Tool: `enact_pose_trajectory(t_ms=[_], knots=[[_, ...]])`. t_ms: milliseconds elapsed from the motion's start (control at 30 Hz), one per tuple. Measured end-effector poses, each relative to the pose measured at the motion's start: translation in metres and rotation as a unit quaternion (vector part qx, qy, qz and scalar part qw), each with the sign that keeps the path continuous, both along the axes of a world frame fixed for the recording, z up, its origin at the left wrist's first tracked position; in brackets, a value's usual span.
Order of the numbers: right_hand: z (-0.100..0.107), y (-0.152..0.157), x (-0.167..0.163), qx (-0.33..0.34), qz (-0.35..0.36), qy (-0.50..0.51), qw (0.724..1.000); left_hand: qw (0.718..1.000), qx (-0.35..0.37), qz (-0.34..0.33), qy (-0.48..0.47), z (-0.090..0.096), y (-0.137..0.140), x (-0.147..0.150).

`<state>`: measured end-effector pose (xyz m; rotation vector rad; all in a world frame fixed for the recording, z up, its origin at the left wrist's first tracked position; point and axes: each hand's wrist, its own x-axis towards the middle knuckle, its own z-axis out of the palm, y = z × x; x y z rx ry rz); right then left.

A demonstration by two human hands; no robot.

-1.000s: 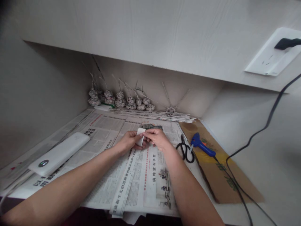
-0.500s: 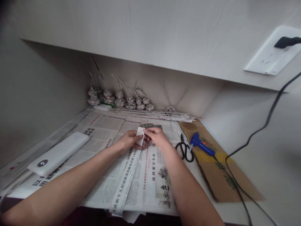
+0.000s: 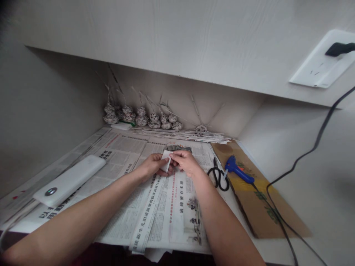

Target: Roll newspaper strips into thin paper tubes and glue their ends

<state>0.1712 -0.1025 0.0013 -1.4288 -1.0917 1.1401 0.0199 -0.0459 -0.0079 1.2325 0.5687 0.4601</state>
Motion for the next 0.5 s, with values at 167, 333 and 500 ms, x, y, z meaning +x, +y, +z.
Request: enact_pose_trajectory(t_ms=[167, 333, 500], knots=[[0.0029, 0.0002, -0.0006, -0.005, -0.009, 0.04, 0.999, 1.0, 0.001, -0.012, -0.006, -0.0009, 0.0003, 0.0005], [0.0046, -0.0003, -0.0016, -0.008, -0.01, 0.039, 0.999, 1.0, -0.004, -0.011, 0.009, -0.0004, -0.0007, 0.0002], [0.0043, 0.0007, -0.0043, -0.016, -0.052, 0.008, 0.998, 1.0, -0.004, -0.002, 0.006, -0.0019, -0.0005, 0.001]])
